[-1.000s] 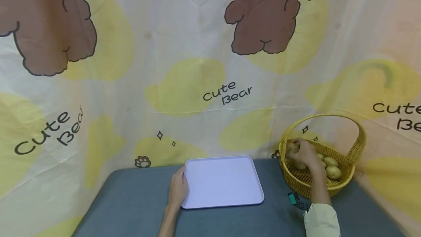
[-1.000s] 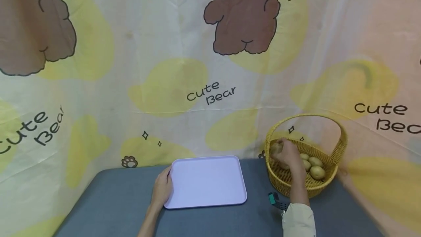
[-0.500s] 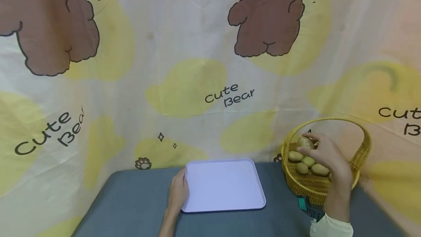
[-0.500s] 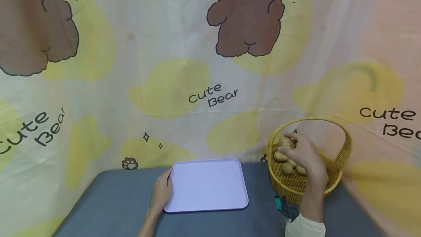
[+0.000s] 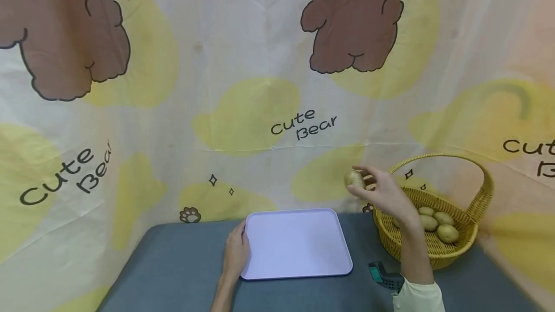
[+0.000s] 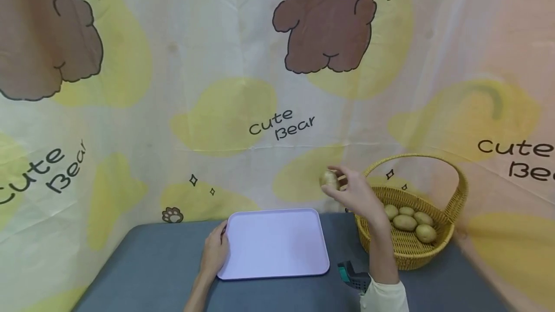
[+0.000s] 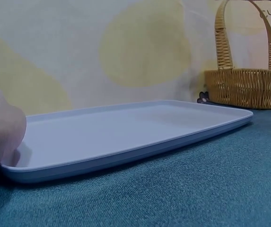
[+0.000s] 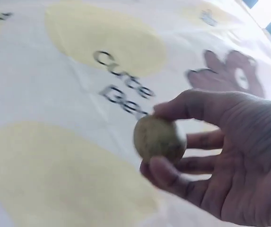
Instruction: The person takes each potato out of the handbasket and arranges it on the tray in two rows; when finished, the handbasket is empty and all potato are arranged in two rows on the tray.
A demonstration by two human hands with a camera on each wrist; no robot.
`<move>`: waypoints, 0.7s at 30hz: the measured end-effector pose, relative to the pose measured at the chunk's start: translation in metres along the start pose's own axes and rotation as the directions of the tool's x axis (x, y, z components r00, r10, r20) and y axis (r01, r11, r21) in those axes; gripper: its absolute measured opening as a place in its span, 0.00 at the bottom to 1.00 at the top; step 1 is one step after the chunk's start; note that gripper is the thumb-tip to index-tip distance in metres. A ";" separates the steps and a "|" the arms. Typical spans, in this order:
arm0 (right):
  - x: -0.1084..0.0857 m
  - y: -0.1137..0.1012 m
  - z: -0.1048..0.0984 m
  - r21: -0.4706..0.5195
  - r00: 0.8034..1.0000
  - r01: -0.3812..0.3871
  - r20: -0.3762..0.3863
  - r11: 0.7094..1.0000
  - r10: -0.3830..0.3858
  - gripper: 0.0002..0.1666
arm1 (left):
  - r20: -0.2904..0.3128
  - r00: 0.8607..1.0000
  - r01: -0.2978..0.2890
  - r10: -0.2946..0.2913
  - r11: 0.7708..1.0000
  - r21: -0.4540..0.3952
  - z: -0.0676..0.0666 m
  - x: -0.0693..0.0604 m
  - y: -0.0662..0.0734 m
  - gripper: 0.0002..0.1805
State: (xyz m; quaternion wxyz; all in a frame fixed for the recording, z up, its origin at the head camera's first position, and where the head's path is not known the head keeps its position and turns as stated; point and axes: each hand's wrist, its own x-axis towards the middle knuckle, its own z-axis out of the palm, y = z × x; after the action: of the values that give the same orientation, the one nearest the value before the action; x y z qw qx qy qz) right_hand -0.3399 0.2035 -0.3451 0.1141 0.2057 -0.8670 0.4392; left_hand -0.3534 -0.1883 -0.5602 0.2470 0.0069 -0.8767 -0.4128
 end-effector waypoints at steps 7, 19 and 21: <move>0.040 -0.002 0.077 0.236 0.996 0.048 0.065 0.971 -0.065 0.34 | -0.001 1.000 0.008 -0.008 1.000 0.002 -0.001 0.000 -0.001 0.20; 0.061 0.005 0.207 0.439 0.984 -0.049 0.174 0.897 -0.032 0.31 | -0.029 0.999 0.016 -0.016 1.000 0.020 0.003 0.001 0.001 0.20; 0.059 0.009 0.225 0.440 0.980 -0.079 0.201 0.894 -0.012 0.30 | -0.035 0.999 0.015 -0.014 1.000 0.026 0.003 0.001 0.001 0.20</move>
State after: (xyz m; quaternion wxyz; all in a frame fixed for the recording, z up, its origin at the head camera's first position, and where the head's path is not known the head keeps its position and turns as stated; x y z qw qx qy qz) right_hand -0.4003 0.0113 -0.4614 -0.0306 0.2539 -0.7538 0.6053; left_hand -0.3553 -0.1853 -0.5604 0.2593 0.0238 -0.8773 -0.4031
